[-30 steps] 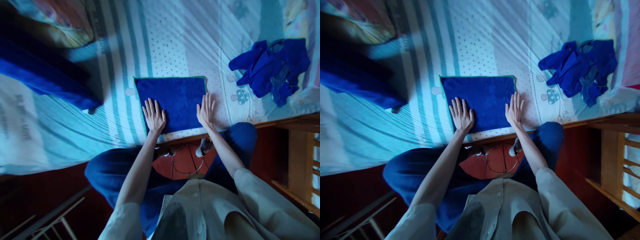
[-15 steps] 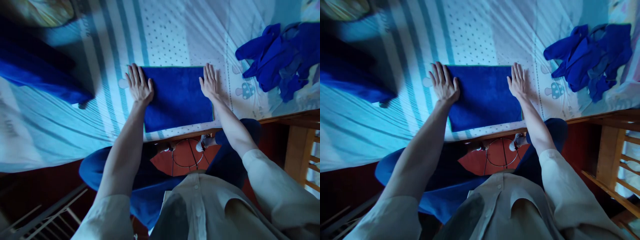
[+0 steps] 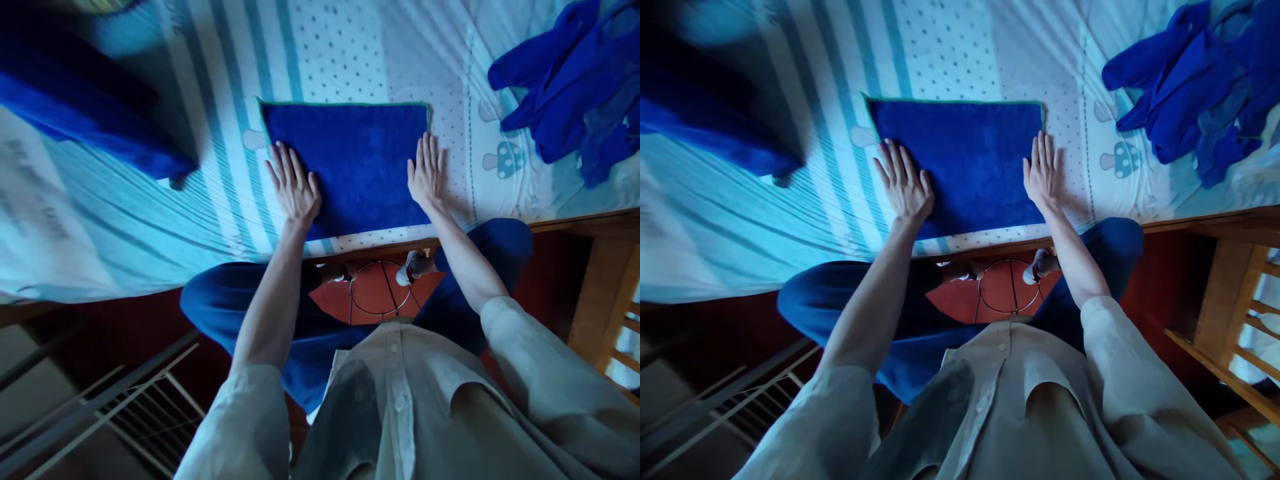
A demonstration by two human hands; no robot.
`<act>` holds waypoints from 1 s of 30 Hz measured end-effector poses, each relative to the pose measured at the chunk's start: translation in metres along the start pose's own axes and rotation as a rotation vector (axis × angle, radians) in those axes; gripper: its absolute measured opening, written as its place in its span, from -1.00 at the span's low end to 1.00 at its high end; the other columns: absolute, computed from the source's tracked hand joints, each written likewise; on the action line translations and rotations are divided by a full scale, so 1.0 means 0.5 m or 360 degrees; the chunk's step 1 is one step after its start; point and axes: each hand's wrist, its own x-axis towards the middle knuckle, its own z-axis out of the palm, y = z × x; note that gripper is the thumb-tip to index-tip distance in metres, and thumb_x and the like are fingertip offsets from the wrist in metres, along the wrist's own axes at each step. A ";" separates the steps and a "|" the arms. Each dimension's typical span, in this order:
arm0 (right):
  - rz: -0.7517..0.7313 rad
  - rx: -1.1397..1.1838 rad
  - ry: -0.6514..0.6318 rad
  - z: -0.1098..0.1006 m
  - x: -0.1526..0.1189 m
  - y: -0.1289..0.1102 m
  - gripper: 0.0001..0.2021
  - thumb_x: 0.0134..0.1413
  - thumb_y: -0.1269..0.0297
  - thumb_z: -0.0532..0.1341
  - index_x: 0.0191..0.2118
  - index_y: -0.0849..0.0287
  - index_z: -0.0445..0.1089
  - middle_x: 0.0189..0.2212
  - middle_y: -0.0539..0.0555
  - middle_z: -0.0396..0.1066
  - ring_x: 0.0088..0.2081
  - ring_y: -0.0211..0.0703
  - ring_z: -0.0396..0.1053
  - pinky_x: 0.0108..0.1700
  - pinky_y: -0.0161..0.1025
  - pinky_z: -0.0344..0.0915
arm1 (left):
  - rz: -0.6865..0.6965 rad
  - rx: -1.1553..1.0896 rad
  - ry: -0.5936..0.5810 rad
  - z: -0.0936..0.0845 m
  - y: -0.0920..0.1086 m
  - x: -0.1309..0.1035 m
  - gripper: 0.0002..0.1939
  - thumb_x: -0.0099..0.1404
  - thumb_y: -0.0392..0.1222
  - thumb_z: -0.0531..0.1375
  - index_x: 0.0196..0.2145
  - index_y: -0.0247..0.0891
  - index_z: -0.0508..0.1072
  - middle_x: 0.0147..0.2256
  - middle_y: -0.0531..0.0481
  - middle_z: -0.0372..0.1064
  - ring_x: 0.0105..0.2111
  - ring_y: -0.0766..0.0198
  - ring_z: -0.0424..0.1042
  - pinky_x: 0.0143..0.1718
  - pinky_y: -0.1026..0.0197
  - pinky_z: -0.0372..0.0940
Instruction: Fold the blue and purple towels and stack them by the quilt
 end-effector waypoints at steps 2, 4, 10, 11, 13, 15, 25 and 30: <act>-0.0051 0.0044 -0.0021 0.015 -0.029 -0.054 -0.38 0.50 0.09 -0.21 0.51 0.30 -0.09 0.51 0.25 -0.15 0.54 0.12 -0.37 0.49 0.32 -0.40 | 0.0028 -0.0026 -0.0021 0.038 0.044 -0.019 -0.26 0.53 0.11 -0.23 0.26 -0.62 0.29 0.48 -0.17 -0.16 0.36 0.20 -0.95 0.44 -0.14 -0.63; -0.0210 0.0098 -0.0130 0.043 -0.071 -0.126 -0.41 0.49 0.18 -0.20 0.51 0.25 -0.10 0.52 0.19 -0.15 0.54 0.04 -0.40 0.51 0.25 -0.40 | 0.0054 -0.0071 -0.0039 0.082 0.090 -0.050 -0.31 0.51 0.10 -0.13 0.33 -0.47 0.28 0.49 -0.13 -0.18 0.44 0.17 -0.76 0.49 -0.13 -0.57; -0.0255 0.0140 -0.0339 0.055 -0.155 -0.129 -0.37 0.46 0.12 -0.13 0.53 0.19 -0.13 0.53 0.11 -0.16 0.54 -0.03 -0.31 0.54 0.11 -0.38 | -0.0039 -0.0027 -0.0036 0.079 0.079 -0.145 -0.29 0.51 0.04 -0.09 0.48 -0.32 0.00 0.51 -0.12 -0.28 0.51 0.09 -0.47 0.50 -0.15 -0.46; -0.0210 0.0127 -0.0312 0.043 -0.160 -0.103 -0.35 0.45 0.09 -0.13 0.53 0.20 -0.15 0.53 0.12 -0.17 0.54 -0.02 -0.32 0.54 0.12 -0.37 | -0.0071 -0.0011 -0.0017 0.067 0.063 -0.152 -0.29 0.51 0.05 -0.09 0.49 -0.32 -0.02 0.51 -0.12 -0.29 0.51 0.09 -0.46 0.50 -0.14 -0.46; -0.0133 0.0093 -0.0256 0.020 -0.166 -0.054 -0.34 0.46 0.07 -0.15 0.53 0.23 -0.15 0.53 0.15 -0.18 0.54 -0.03 -0.31 0.54 0.12 -0.34 | -0.0120 0.0008 0.0017 0.047 0.036 -0.160 -0.27 0.51 0.06 -0.10 0.49 -0.35 -0.04 0.51 -0.14 -0.30 0.51 0.10 -0.46 0.50 -0.12 -0.47; -0.0096 0.0062 -0.0216 0.005 -0.173 -0.020 -0.35 0.47 0.06 -0.17 0.53 0.25 -0.15 0.52 0.17 -0.17 0.54 -0.05 -0.29 0.53 0.10 -0.32 | -0.0148 0.0018 0.0043 0.039 0.018 -0.166 -0.27 0.51 0.06 -0.11 0.49 -0.38 -0.05 0.51 -0.18 -0.30 0.51 0.10 -0.44 0.50 -0.10 -0.47; -0.0139 0.0000 -0.0158 0.004 -0.218 0.084 -0.36 0.46 0.15 -0.06 0.51 0.35 -0.06 0.50 0.25 -0.11 0.52 0.00 -0.18 0.53 0.08 -0.25 | -0.0284 0.0189 0.0190 0.039 -0.028 -0.239 -0.29 0.49 -0.08 -0.09 0.45 -0.58 0.00 0.47 -0.39 -0.16 0.50 0.00 -0.24 0.49 -0.12 -0.30; -0.0032 0.0238 -0.0159 -0.013 -0.236 0.138 -0.40 0.32 0.30 0.13 0.42 0.30 0.18 0.43 0.28 0.10 0.47 0.05 0.02 0.49 0.06 -0.03 | -0.0432 -0.0031 0.0241 0.040 -0.038 -0.252 -0.29 0.37 -0.22 0.06 0.41 -0.54 0.09 0.42 -0.42 0.01 0.47 -0.08 -0.10 0.46 -0.16 -0.11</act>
